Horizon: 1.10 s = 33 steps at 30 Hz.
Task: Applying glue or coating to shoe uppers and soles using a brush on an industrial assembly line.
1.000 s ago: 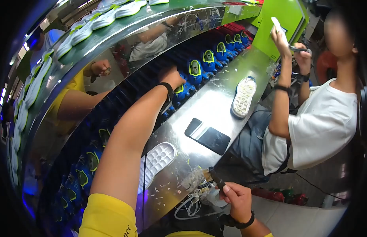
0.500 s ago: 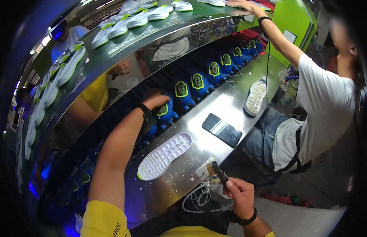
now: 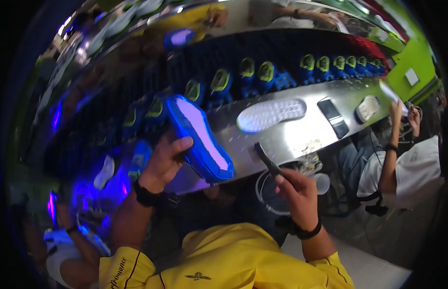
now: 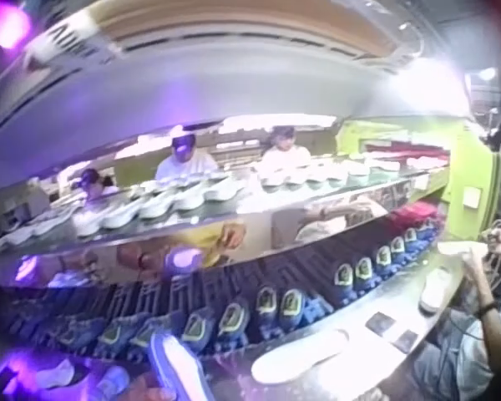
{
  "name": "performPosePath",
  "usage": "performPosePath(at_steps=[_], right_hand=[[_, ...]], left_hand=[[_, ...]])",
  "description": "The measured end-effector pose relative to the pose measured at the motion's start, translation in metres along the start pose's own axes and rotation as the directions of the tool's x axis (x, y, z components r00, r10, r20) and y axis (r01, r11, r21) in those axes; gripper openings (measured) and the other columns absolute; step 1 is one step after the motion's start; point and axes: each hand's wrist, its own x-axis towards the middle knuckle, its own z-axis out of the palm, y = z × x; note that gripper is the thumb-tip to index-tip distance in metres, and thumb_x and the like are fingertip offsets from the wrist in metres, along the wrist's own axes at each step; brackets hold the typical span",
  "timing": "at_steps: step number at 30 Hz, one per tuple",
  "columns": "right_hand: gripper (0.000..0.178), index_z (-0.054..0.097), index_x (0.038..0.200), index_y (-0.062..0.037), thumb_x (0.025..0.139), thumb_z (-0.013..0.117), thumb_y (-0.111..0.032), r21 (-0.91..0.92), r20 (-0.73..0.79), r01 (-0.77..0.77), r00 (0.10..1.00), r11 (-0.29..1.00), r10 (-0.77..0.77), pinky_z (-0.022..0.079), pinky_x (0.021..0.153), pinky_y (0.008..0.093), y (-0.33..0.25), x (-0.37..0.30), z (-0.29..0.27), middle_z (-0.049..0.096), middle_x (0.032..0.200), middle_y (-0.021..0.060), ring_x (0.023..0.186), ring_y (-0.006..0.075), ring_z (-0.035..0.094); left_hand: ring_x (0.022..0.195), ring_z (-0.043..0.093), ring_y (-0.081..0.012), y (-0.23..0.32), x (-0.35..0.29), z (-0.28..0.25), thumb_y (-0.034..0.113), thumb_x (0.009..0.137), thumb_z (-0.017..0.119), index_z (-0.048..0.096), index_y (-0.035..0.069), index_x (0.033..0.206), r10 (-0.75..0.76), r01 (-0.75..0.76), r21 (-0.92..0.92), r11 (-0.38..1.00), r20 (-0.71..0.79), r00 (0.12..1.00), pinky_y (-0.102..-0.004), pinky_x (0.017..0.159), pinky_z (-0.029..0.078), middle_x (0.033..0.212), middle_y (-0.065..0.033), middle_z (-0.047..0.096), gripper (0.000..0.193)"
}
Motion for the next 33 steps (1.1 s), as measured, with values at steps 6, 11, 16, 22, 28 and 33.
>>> performPosePath(at_steps=[6,11,16,22,28,33], right_hand=[[0.024,0.076,0.106,0.0033,0.101,0.072,-0.02,-0.292,0.144,0.109,0.987,0.95,-0.069,0.043,0.06,0.0258,0.029,0.011,0.073,0.065,0.07,0.0021,0.066,0.005,0.054],[0.024,0.076,0.104,0.0023,0.102,0.07,-0.021,-0.341,0.239,0.044,0.97,0.939,0.041,0.044,0.06,0.0276,0.047,0.021,0.113,0.065,0.068,0.0032,0.065,0.0069,0.056],[0.027,0.077,0.104,0.0031,0.102,0.07,-0.023,-0.361,0.292,0.055,0.955,0.931,0.056,0.047,0.061,0.0302,0.063,0.025,0.142,0.068,0.069,0.0068,0.064,0.0103,0.059],[0.028,0.077,0.108,0.0031,0.1,0.072,-0.023,-0.394,0.302,0.131,0.953,0.91,-0.007,0.051,0.064,0.034,0.088,0.028,0.163,0.069,0.073,0.0168,0.065,0.015,0.063],[0.029,0.076,0.111,0.0052,0.104,0.07,-0.022,-0.286,0.371,0.027,0.925,0.958,0.085,0.05,0.065,0.0299,0.088,0.008,0.158,0.07,0.075,0.006,0.069,0.011,0.059],[0.025,0.079,0.107,0.0019,0.106,0.066,-0.02,-0.154,0.456,-0.188,0.857,0.97,0.239,0.034,0.059,0.0226,0.074,-0.012,0.144,0.062,0.075,-0.0026,0.067,0.0036,0.048]], left_hand=[[0.119,0.066,-0.0223,-0.037,-0.094,-0.051,0.013,0.071,0.094,0.055,0.0,0.142,0.677,-0.396,0.778,0.487,-0.051,0.734,-0.0396,0.105,0.054,0.131,-0.0115,0.067,0.082],[0.123,0.065,-0.0343,-0.074,-0.112,-0.08,0.01,0.065,0.093,0.056,0.002,0.139,0.796,-0.267,0.961,-0.072,0.217,0.565,-0.0459,0.11,0.051,0.133,-0.0165,0.066,0.084],[0.132,0.06,-0.0407,-0.102,-0.138,-0.083,0.009,0.072,0.083,0.05,0.005,0.14,0.789,-0.228,0.956,-0.184,0.282,0.546,-0.0594,0.12,0.037,0.138,-0.0183,0.062,0.076],[0.132,0.059,-0.0423,-0.119,-0.145,-0.086,0.011,0.077,0.082,0.048,0.006,0.141,0.779,-0.194,0.953,-0.233,0.302,0.549,-0.0621,0.12,0.036,0.138,-0.0185,0.061,0.073],[0.133,0.058,-0.043,-0.128,-0.143,-0.089,0.013,0.08,0.081,0.047,0.005,0.142,0.805,-0.18,0.955,-0.235,0.295,0.515,-0.0627,0.121,0.035,0.138,-0.0189,0.061,0.071],[0.132,0.058,-0.0438,-0.133,-0.139,-0.091,0.011,0.079,0.081,0.048,0.004,0.141,0.822,-0.183,0.95,-0.253,0.311,0.478,-0.0623,0.121,0.035,0.138,-0.0194,0.061,0.071]])
